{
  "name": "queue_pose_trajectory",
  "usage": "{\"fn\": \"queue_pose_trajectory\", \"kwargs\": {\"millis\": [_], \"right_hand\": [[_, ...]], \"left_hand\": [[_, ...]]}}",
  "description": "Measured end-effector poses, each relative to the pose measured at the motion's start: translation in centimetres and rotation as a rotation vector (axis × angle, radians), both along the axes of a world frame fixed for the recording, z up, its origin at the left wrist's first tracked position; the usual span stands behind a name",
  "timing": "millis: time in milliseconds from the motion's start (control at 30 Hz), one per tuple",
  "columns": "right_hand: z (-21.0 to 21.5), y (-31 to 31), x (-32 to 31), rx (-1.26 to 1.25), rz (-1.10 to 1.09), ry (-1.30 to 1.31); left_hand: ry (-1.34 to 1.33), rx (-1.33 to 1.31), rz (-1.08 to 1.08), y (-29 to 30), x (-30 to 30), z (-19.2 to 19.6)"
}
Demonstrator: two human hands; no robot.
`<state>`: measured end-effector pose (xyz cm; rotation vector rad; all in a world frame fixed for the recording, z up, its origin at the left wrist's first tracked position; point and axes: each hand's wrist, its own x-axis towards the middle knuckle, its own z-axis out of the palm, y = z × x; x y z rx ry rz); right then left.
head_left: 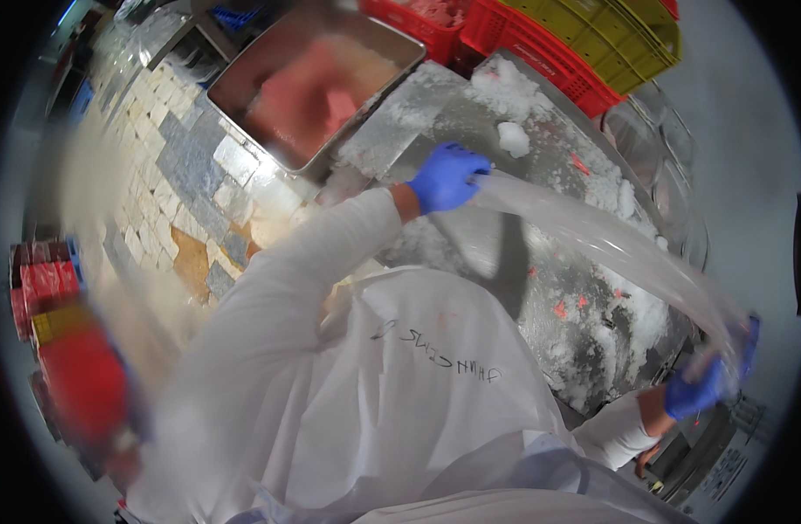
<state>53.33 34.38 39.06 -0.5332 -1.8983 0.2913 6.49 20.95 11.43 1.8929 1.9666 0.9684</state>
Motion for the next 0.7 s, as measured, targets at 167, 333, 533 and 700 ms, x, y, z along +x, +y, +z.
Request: {"fn": "queue_pose_trajectory", "kwargs": {"millis": [167,333,533,700], "right_hand": [[9.6,3.6,0.9,0.254,-0.348,-0.059],[3.6,15.1,-13.1,-0.156,-0.425,-0.877],[-23.0,5.5,-20.2,-1.289,0.192,-0.512],[-42.8,-3.0,-10.3,-0.15,0.232,-1.243]], "left_hand": [[-0.25,0.347,-0.16,3.3,5.6,13.0],[-0.439,-0.102,-0.021,7.5,7.9,9.5],[-0.16,-0.383,-0.495,0.5,14.3,2.5],[0.167,0.285,-0.515,-2.4,12.6,1.8]]}}
